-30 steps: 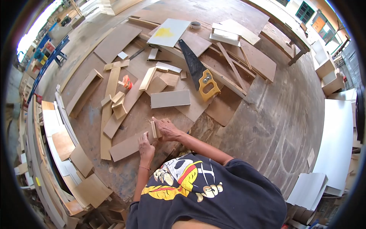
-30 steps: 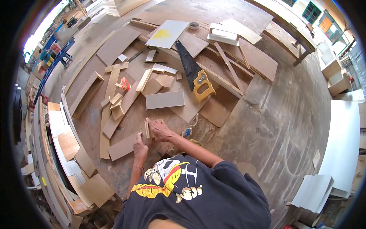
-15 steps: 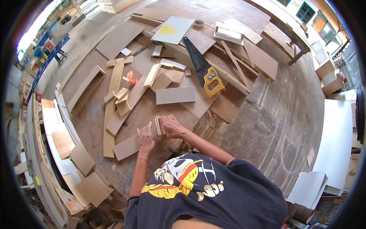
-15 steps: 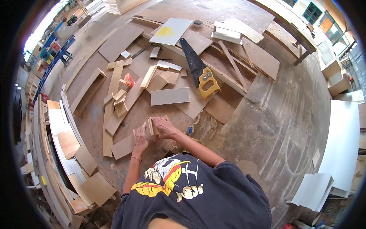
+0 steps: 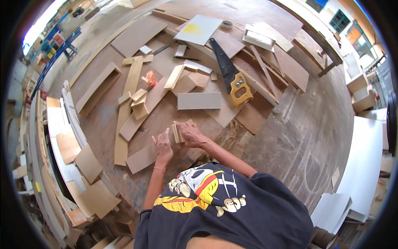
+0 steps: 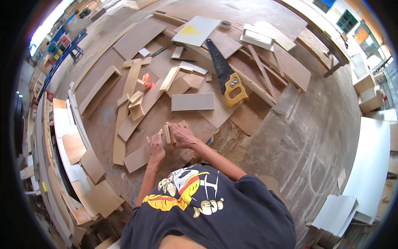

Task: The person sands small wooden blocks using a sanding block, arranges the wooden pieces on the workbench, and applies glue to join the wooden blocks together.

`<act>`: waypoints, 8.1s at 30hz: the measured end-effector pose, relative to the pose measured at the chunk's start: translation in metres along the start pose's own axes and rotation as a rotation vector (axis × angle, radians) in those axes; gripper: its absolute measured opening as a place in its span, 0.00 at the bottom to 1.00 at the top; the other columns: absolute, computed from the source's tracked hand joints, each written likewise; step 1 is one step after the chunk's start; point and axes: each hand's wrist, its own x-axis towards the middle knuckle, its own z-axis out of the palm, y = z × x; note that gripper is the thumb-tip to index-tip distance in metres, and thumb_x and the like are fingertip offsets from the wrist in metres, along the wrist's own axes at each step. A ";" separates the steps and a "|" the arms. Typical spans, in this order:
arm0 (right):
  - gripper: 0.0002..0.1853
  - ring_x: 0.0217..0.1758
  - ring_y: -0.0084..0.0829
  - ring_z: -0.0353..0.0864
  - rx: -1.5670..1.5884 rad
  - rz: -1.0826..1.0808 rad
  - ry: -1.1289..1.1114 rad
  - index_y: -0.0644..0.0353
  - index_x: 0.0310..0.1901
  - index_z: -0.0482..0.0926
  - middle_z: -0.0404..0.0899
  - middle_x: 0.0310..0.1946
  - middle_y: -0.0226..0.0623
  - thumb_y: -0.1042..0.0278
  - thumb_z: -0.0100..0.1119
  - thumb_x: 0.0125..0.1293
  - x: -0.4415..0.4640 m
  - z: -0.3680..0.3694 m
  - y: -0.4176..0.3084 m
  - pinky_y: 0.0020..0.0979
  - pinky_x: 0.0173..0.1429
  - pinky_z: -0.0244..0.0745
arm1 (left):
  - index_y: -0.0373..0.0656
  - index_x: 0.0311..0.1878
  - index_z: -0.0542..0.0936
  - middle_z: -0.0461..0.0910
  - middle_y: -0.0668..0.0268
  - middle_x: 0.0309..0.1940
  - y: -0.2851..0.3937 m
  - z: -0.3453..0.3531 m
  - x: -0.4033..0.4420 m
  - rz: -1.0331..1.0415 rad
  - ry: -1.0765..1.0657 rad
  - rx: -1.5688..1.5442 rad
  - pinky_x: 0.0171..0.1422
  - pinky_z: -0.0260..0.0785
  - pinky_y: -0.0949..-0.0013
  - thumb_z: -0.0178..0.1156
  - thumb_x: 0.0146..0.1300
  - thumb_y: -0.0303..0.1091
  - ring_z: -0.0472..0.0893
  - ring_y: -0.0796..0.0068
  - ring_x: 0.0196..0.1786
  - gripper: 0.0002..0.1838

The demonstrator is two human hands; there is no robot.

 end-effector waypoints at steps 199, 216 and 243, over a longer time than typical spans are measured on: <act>0.48 0.72 0.35 0.48 0.862 0.038 0.189 0.55 0.66 0.52 0.53 0.66 0.36 0.72 0.73 0.45 0.073 -0.045 0.026 0.42 0.65 0.66 | 0.25 0.58 0.67 0.75 0.54 0.51 -0.120 -0.059 -0.048 -0.722 0.955 -0.689 0.60 0.65 0.70 0.52 0.61 0.22 0.75 0.69 0.54 0.21; 0.41 0.54 0.29 0.70 0.747 0.240 0.199 0.68 0.60 0.64 0.72 0.49 0.39 0.57 0.72 0.47 0.029 -0.034 0.020 0.30 0.60 0.64 | 0.40 0.69 0.54 0.66 0.60 0.56 -0.067 -0.032 -0.064 -0.155 0.071 0.059 0.70 0.44 0.43 0.74 0.35 0.50 0.64 0.62 0.62 0.58; 0.32 0.45 0.36 0.78 1.783 0.332 -0.190 0.65 0.56 0.63 0.75 0.45 0.47 0.41 0.46 0.66 0.036 -0.046 0.008 0.40 0.52 0.77 | 0.41 0.67 0.58 0.64 0.58 0.52 -0.060 -0.051 -0.087 -0.195 0.169 0.065 0.67 0.43 0.44 0.69 0.39 0.50 0.62 0.59 0.59 0.51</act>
